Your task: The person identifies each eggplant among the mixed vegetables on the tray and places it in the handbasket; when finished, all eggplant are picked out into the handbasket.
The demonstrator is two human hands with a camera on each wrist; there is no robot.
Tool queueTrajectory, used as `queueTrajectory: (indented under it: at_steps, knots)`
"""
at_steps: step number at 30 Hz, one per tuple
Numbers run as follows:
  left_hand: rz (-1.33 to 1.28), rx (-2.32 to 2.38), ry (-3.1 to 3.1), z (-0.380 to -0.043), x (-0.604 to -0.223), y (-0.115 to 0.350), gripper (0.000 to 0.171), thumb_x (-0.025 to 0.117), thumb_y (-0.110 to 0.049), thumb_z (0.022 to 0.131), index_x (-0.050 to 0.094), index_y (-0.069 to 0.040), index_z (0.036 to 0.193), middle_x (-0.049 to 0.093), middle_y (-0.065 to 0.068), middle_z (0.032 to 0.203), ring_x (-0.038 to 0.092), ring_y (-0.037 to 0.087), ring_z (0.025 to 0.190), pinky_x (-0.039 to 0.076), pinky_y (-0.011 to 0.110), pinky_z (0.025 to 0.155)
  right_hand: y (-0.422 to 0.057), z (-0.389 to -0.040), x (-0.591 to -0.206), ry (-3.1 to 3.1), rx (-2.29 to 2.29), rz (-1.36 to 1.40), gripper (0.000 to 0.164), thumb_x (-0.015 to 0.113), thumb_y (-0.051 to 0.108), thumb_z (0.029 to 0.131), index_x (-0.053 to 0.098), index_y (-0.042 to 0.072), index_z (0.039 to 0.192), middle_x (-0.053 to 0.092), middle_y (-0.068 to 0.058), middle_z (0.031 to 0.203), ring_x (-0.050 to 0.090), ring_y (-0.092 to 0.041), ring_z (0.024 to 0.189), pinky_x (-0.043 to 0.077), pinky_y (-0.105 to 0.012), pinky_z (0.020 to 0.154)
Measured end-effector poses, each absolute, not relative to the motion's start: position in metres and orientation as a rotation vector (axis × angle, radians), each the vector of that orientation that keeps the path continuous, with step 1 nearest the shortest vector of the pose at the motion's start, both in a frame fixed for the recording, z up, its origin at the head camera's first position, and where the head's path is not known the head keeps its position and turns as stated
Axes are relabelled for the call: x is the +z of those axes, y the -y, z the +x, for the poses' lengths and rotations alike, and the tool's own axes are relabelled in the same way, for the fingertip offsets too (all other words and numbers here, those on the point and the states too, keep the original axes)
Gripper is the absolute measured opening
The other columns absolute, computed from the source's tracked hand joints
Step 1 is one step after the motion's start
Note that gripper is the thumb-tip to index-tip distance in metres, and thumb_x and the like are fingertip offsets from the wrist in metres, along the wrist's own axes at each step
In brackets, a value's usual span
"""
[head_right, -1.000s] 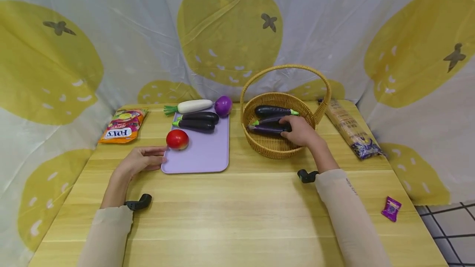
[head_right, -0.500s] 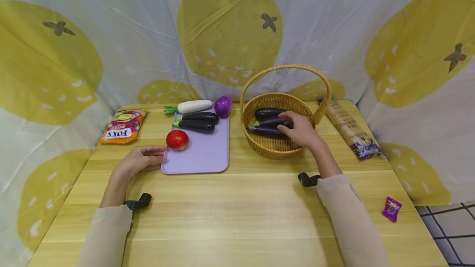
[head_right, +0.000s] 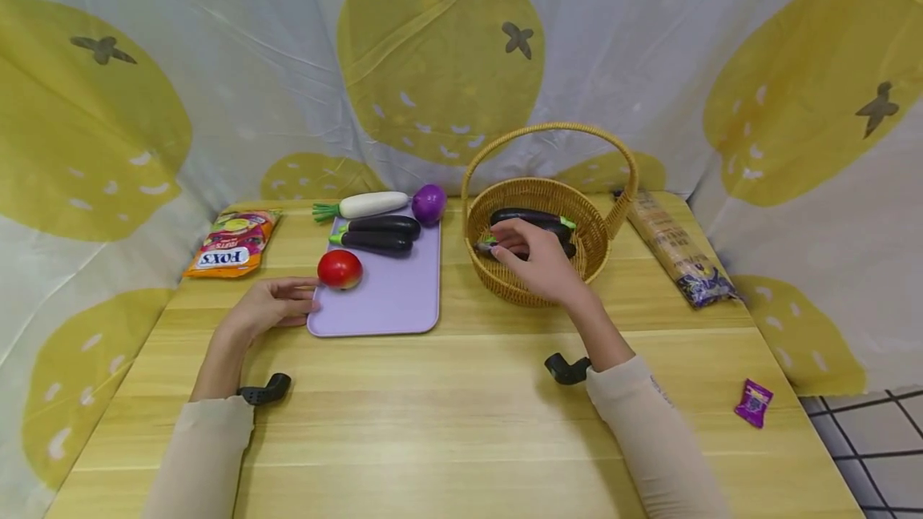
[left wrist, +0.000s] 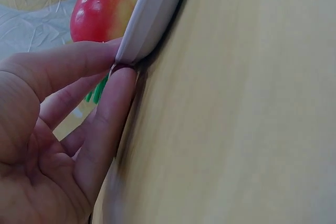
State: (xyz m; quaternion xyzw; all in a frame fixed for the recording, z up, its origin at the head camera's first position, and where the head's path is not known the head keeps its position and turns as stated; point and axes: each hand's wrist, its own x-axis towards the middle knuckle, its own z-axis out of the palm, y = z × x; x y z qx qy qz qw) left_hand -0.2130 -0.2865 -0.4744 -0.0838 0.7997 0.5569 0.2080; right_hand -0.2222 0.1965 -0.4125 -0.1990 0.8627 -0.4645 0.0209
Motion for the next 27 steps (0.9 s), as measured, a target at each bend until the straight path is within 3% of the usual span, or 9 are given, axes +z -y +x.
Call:
queueTrajectory:
  at_steps: [9, 15, 22, 27]
  knots:
    - [-0.198, 1.602, -2.218, -0.212, -0.475, 0.286, 0.064, 0.08, -0.017, 0.092, 0.054, -0.01, 0.15, 0.057, 0.02, 0.146, 0.07, 0.011, 0.103, 0.062, 0.03, 0.089, -0.134, -0.218, -0.409, -2.524, -1.553, -0.76, 0.034, 0.066, 0.022, 0.102, 0.062, 0.008, 0.133, 0.068, -0.009, 0.129, 0.067, -0.022, 0.116, 0.056, -0.041, 0.104]
    - [-0.203, 1.602, -2.215, -0.212, -0.474, 0.285, 0.064, 0.078, -0.017, 0.093, 0.053, -0.013, 0.152, 0.056, 0.02, 0.145, 0.07, 0.01, 0.103, 0.062, 0.03, 0.089, -0.095, -0.223, -0.415, -2.442, -1.56, -0.756, 0.036, 0.067, 0.021, 0.1, 0.062, 0.006, 0.133, 0.066, -0.008, 0.133, 0.065, -0.023, 0.119, 0.057, -0.037, 0.103]
    - [-0.23, 1.62, -2.185, -0.212, -0.474, 0.288, 0.064, 0.078, -0.017, 0.093, 0.052, -0.013, 0.152, 0.057, 0.019, 0.147, 0.071, 0.009, 0.102, 0.063, 0.032, 0.088, -0.064, -0.236, -0.434, -2.405, -1.567, -0.672, 0.039, 0.068, 0.018, 0.099, 0.059, 0.005, 0.135, 0.062, -0.013, 0.137, 0.06, -0.035, 0.128, 0.054, -0.04, 0.107]
    - [-0.248, 1.616, -2.167, -0.211, -0.47, 0.287, 0.064, 0.079, -0.015, 0.092, 0.054, -0.012, 0.151, 0.063, 0.017, 0.142, 0.072, 0.01, 0.1, 0.063, 0.033, 0.087, -0.053, -0.249, -0.449, -2.451, -1.56, -0.618, 0.041, 0.067, 0.017, 0.1, 0.057, 0.008, 0.139, 0.059, -0.016, 0.143, 0.055, -0.035, 0.133, 0.051, -0.044, 0.112]
